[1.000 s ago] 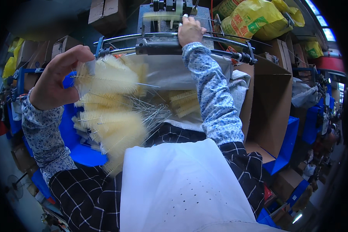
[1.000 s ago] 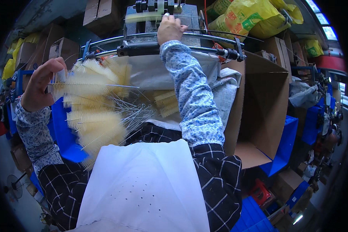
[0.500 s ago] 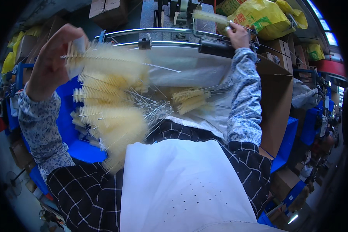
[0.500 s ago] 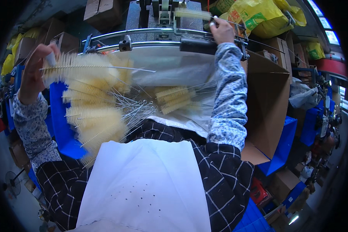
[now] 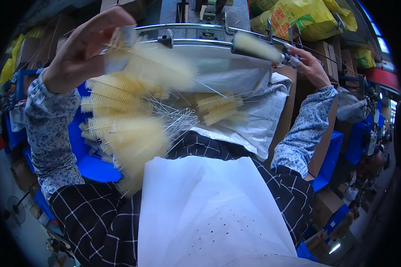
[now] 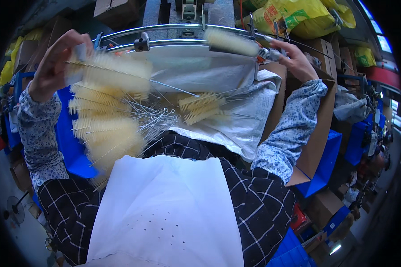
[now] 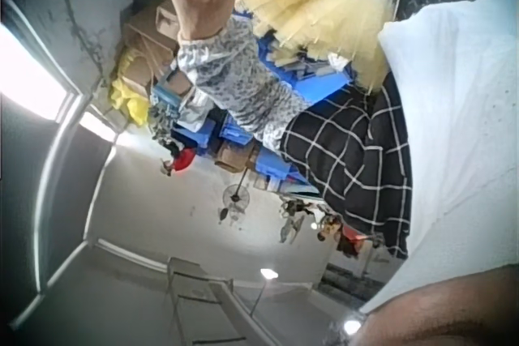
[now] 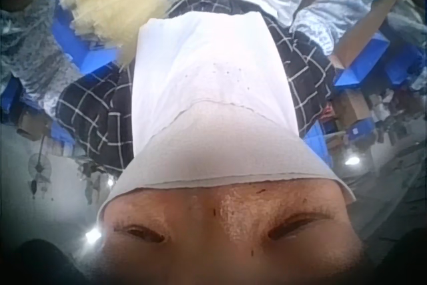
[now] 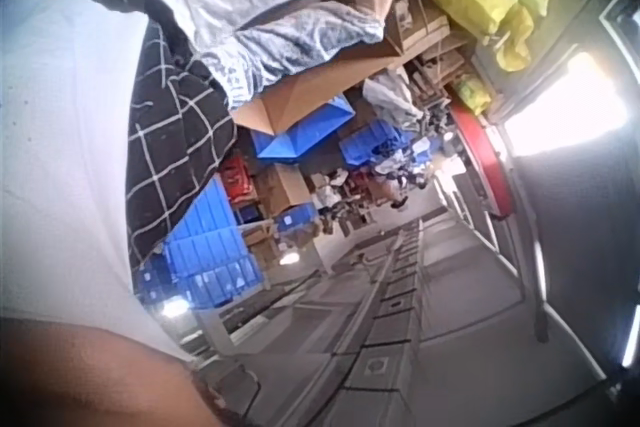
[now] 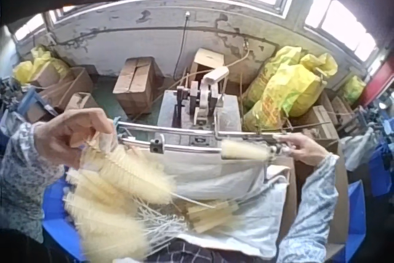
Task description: Manually selecting yellow brushes from a container and feeding them into a production machine for twisting or packaging.
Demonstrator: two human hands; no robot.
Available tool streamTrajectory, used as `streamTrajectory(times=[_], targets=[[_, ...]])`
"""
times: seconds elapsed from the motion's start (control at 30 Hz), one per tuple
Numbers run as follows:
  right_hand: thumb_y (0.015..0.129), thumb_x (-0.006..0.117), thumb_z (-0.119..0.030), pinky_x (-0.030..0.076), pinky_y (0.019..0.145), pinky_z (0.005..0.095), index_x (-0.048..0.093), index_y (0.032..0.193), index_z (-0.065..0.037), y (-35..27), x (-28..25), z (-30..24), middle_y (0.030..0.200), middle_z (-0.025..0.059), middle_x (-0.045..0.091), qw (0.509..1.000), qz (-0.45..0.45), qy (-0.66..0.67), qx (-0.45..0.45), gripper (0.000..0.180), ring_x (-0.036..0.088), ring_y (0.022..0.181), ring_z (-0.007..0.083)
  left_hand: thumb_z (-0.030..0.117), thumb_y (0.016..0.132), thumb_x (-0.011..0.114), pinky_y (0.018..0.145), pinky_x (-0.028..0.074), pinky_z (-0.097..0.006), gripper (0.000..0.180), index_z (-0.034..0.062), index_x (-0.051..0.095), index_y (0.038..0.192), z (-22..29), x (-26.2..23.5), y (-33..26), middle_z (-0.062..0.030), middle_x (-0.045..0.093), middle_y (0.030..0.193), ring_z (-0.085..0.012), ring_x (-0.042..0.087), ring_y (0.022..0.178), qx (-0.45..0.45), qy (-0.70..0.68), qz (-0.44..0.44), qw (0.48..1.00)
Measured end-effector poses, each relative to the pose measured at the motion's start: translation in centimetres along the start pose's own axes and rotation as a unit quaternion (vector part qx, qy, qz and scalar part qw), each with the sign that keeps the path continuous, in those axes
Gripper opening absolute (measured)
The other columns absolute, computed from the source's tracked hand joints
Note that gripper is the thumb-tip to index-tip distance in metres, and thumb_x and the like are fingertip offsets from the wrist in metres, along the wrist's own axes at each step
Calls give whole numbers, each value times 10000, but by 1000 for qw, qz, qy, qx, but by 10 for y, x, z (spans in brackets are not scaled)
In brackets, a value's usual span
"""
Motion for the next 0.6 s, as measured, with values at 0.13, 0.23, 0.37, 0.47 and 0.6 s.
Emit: streamTrajectory(times=[0.13,0.23,0.37,0.47,0.6], targets=[[841,433,-250,474,771,292,334,1233,-103,30,84,-70,1123,120,465,973,-155,67,-160,431,520,941,222,55,725,576,759,450,-261,456,67,396,1144,-18,35,36,-52,457,984,-144,489,882,-12,38,44,998],[843,441,-207,460,785,309,398,1176,-80,21,161,-130,1047,96,515,913,-193,307,-185,359,528,910,198,-4,710,559,689,461,-225,431,71,408,1108,-25,56,48,-62,463,972,-133,495,825,-65,45,55,995],[832,450,-144,458,737,314,489,1080,-81,40,161,-111,973,73,541,951,-3,226,-209,258,540,827,202,74,703,603,852,395,-327,643,135,242,1232,-19,34,30,-103,433,1091,-212,478,938,-175,212,27,961],[809,441,-135,402,718,343,538,1038,-179,82,103,-56,888,70,540,901,299,-297,-103,253,502,786,226,101,673,637,838,396,-364,621,117,296,1192,-26,13,5,-121,452,1089,-267,456,968,-222,491,-13,842],[799,428,-180,340,759,366,531,1054,-260,109,88,-28,889,44,529,861,300,-411,20,287,459,865,217,52,684,607,766,422,-310,429,93,439,1077,-40,10,-14,-118,487,1043,-256,483,900,-352,302,-63,884]])
Point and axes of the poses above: each hand's wrist, its own y-axis towards the middle knuckle, its own x-axis out of the palm, z = x × y, the point moved 3 cm from there along y, towards the middle knuckle
